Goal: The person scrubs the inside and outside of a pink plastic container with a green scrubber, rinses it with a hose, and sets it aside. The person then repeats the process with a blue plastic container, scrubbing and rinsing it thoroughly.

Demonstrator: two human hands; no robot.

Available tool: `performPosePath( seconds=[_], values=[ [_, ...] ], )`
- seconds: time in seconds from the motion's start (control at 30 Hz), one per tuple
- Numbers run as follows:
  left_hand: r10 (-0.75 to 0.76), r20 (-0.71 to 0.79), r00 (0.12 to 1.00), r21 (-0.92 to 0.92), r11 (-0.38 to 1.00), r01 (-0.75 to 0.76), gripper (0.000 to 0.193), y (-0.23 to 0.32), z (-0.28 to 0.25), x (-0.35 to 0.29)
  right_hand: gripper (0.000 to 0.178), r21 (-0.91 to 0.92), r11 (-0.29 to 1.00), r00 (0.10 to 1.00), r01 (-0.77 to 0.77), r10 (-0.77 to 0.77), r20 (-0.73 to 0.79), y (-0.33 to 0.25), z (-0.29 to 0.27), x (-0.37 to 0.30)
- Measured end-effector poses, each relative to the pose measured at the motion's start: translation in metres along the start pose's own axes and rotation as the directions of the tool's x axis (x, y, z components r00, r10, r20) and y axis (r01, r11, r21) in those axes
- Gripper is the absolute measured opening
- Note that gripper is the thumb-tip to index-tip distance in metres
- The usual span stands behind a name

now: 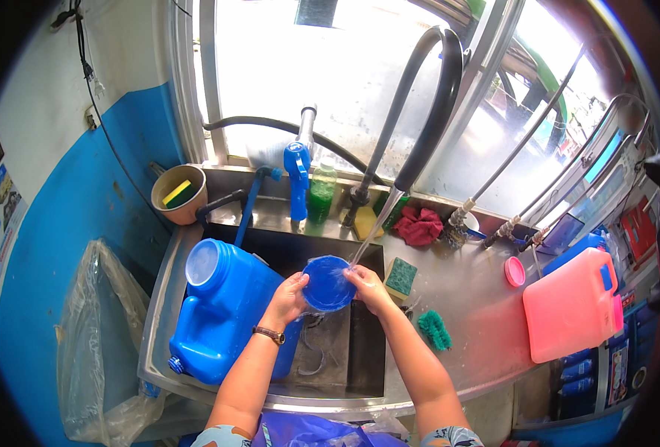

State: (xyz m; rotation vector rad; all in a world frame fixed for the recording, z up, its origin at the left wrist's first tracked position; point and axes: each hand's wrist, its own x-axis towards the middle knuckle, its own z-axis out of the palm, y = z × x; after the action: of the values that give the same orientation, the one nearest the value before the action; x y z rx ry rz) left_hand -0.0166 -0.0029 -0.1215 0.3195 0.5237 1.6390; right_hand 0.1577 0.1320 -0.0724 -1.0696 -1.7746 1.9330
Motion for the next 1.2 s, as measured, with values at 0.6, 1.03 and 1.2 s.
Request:
performPosePath(
  seconds=[0.6,1.03,1.2],
  values=[
    [-0.059,0.122,0.991,0.187,0.982,0.035,0.038,-0.006,-0.013,-0.010,0.043,-0.382,0.861,0.939,0.337,-0.335,0.074,-0.016,-0.007,-0.007],
    [-0.099,-0.301,0.949,-0.192,0.981,0.041,0.038,-0.012,-0.015,0.012,0.031,-0.437,0.889,0.990,-0.136,0.106,-0.092,-0.014,0.005,0.013],
    [-0.090,-0.276,0.957,-0.186,0.982,0.039,0.038,-0.016,-0.002,0.015,0.030,-0.297,0.948,0.991,-0.115,0.087,-0.106,0.015,-0.006,0.025]
  ],
)
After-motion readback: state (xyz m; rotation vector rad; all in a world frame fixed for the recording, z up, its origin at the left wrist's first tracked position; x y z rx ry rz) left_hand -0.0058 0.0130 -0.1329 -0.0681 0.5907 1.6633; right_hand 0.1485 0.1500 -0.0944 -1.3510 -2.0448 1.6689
